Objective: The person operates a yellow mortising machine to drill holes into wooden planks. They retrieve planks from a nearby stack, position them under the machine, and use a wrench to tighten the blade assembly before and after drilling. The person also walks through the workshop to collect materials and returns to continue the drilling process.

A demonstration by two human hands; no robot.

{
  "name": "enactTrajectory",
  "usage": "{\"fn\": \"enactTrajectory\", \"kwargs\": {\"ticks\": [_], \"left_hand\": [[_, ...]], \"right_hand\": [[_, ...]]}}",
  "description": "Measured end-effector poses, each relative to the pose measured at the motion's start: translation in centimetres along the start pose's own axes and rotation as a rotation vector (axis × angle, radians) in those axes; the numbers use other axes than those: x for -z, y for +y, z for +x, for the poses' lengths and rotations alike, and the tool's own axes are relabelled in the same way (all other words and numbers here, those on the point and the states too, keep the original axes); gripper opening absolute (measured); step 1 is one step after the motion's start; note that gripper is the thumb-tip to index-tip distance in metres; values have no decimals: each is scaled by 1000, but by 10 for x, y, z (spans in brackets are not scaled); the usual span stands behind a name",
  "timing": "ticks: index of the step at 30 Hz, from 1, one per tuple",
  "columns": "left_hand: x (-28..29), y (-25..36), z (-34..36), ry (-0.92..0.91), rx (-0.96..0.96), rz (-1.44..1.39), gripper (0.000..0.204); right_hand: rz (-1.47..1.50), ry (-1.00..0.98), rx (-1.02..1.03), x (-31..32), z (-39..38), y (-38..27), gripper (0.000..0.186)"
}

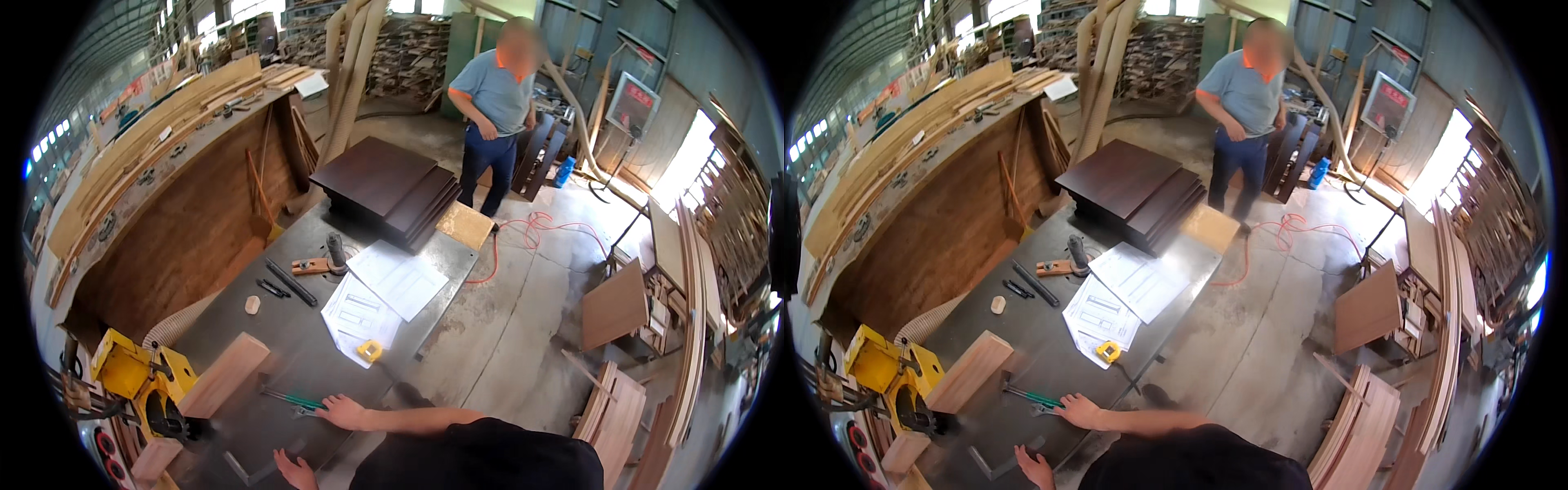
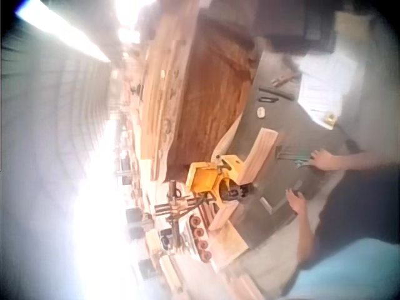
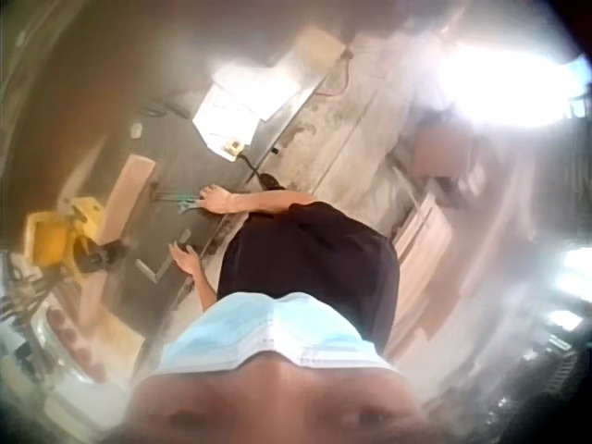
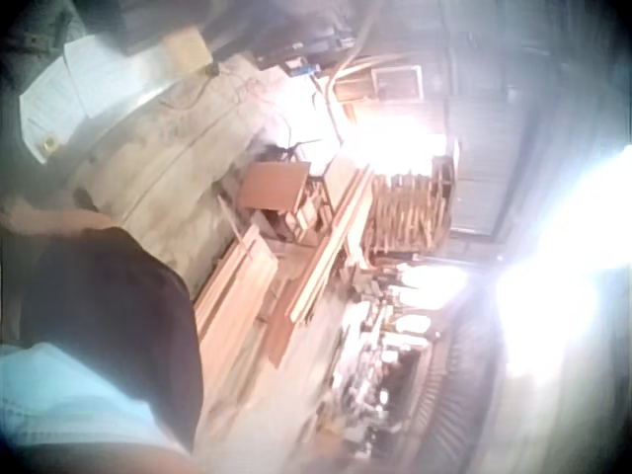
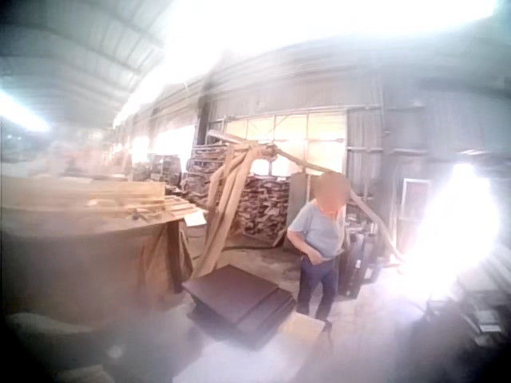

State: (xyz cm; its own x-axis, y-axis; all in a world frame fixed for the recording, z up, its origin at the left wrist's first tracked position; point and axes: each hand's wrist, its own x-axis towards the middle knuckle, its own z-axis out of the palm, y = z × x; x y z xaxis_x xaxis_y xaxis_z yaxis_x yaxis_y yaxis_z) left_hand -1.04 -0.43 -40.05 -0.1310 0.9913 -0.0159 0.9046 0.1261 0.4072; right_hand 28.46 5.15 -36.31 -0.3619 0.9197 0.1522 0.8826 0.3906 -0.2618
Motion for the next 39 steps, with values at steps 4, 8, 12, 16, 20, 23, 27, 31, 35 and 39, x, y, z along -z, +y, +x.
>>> {"fn": "enactTrajectory", "kwargs": {"ticks": [4,8,12,16,20,23,27,31,35,39], "left_hand": [[-12,20,5,-17,-9,41,63],[-1,32,-5,-59,122,16,65],[-12,47,12,-94,97,29,65],[-13,66,28,-112,87,-31,62],[-19,67,34,-111,137,-48,56],[-25,58,30,-79,62,-21,51],[-34,60,33,-23,44,-46,49],[-27,58,31,-11,72,-61,46],[-17,81,39,114,129,-226,42],[-6,140,54,272,36,-273,42]], "right_hand": [[221,-19,-28,61,11,95,19],[240,-19,-184,103,2,162,20],[207,90,-246,109,-21,219,38],[247,-35,-311,106,-21,227,50],[164,-95,-222,83,-20,218,50],[143,-153,-270,75,-14,204,45],[184,-131,-246,69,-12,184,42],[307,-63,-232,85,-8,176,38],[123,85,-476,85,-22,233,56],[-1,136,-628,98,-42,290,58]]}}
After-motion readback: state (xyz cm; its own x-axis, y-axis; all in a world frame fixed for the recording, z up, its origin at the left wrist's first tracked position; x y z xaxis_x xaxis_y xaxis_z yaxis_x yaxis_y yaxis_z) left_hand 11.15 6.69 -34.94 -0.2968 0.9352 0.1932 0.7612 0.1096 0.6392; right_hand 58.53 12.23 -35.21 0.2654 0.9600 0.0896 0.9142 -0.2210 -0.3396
